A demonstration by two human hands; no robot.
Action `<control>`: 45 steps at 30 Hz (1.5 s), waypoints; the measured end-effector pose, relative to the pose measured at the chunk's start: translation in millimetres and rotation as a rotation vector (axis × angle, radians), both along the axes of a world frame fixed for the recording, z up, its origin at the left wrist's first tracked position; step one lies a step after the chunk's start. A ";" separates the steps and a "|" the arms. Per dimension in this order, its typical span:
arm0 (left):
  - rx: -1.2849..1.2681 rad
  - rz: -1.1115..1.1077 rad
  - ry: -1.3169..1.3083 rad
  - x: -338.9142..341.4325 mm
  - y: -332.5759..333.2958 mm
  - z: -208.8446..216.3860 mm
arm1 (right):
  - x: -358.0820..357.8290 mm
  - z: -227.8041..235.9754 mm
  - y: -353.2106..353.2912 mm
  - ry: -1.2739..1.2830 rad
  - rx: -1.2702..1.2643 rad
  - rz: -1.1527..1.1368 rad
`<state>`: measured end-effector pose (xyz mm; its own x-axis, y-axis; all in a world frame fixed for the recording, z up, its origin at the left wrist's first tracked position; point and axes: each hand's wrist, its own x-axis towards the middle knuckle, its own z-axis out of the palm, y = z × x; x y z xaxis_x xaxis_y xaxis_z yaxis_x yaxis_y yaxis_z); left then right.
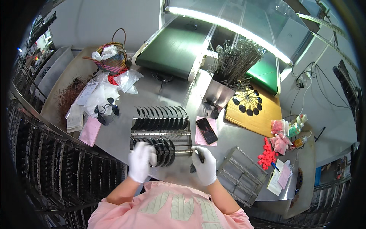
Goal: The person assembles black decorative components onto metal racks at a workbench. They pick up individual parts, attach them to the rack, and place the completed rack onto a nearby metal shelving unit. The person repeats this process with additional racks and components.
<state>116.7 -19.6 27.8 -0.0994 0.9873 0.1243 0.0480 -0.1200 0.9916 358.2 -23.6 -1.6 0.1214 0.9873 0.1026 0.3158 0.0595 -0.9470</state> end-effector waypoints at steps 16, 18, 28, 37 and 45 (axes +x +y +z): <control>0.066 0.122 0.675 -138.6 184.7 18.2 | -37.5 -64.3 88.7 -0.524 -0.725 0.477; 0.094 -0.074 0.494 -85.4 235.7 -8.2 | -38.0 -57.3 99.8 -0.476 -0.830 0.511; -0.245 -0.271 0.793 -22.9 455.2 -170.0 | -2.7 -19.6 95.0 -0.458 -0.713 0.500; 0.257 -0.207 0.515 -48.0 302.5 -21.0 | 19.7 -27.1 84.4 0.334 -0.651 0.274; 0.432 -0.263 0.281 -28.8 100.9 23.2 | -24.4 6.7 86.4 1.213 -0.764 0.652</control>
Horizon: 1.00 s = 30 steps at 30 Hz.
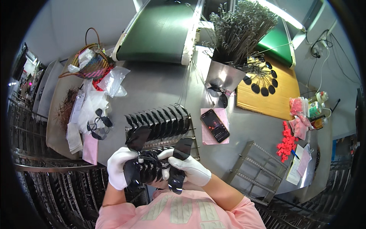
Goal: The person assembles black decorative components onto metal racks at a workbench. They pick up individual parts, attach them to the rack, and place the completed rack onto a nearby metal shelving unit. The person repeats this process with additional racks and components.
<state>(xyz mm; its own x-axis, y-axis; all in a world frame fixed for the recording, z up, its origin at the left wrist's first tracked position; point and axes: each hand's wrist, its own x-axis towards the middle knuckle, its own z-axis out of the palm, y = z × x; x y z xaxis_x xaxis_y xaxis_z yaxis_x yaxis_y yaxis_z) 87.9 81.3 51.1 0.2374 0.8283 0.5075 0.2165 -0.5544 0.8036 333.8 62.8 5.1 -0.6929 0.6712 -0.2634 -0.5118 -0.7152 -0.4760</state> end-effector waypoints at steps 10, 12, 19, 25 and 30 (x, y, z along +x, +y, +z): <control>-0.290 0.035 0.256 30.8 -32.9 -41.5 | -8.3 16.3 -11.0 -0.616 0.923 -0.352; -0.369 0.181 0.139 33.6 -33.5 -41.8 | 7.4 10.9 -12.3 -1.353 1.777 -0.504; -0.673 0.338 -0.323 -5.2 -36.0 -37.2 | 53.1 -65.9 -16.4 -1.050 0.301 0.029; -0.709 0.354 -0.324 -11.1 -53.2 -40.0 | 56.1 -87.3 -15.0 -0.859 0.250 0.074; -0.689 0.314 -0.295 -3.4 -54.3 -37.4 | 59.4 -70.8 4.4 -0.997 0.270 0.287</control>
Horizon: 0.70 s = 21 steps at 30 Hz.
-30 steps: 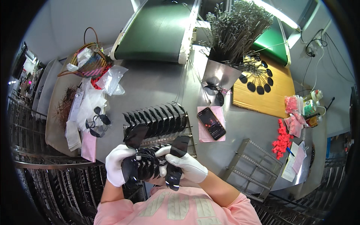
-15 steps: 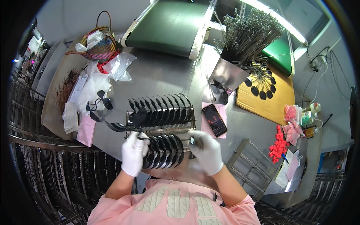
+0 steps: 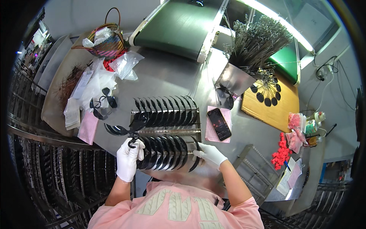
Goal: The person assembles black decorative components onto metal racks at a workbench. They pick up individual parts, attach them to the rack, and place the completed rack onto a nearby metal shelving unit. The person repeats this process with additional racks and components.
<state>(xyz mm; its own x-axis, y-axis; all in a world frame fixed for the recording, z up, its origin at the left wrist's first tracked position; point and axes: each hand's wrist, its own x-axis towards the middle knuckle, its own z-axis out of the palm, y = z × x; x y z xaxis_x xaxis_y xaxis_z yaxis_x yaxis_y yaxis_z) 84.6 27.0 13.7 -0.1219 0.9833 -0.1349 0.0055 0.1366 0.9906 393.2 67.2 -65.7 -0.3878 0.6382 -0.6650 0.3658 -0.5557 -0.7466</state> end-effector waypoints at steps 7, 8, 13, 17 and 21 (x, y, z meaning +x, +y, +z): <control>0.043 -0.003 0.056 11.3 -3.9 -1.5 | -14.2 19.5 10.4 -0.322 0.315 0.231; 0.049 -0.040 0.056 13.4 -4.7 -2.3 | -17.0 20.9 12.6 -0.317 0.323 0.234; -0.010 -0.127 0.041 21.1 -6.0 -4.5 | -24.9 26.5 26.1 -0.278 0.014 0.300; -0.102 -0.150 0.009 20.3 -7.8 -0.8 | -18.1 29.7 26.8 -0.306 0.083 0.378; -0.071 -0.219 -0.018 21.6 -10.3 -0.6 | -17.2 20.4 15.6 -0.179 0.085 0.274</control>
<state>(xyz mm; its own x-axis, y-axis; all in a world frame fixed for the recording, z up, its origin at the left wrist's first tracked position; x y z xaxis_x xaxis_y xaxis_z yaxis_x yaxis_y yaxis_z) 106.1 16.7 13.0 0.0960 0.9740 -0.2052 0.0254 0.2037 0.9787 376.0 82.8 -45.3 -0.4340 0.5825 -0.6873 0.6225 -0.3576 -0.6962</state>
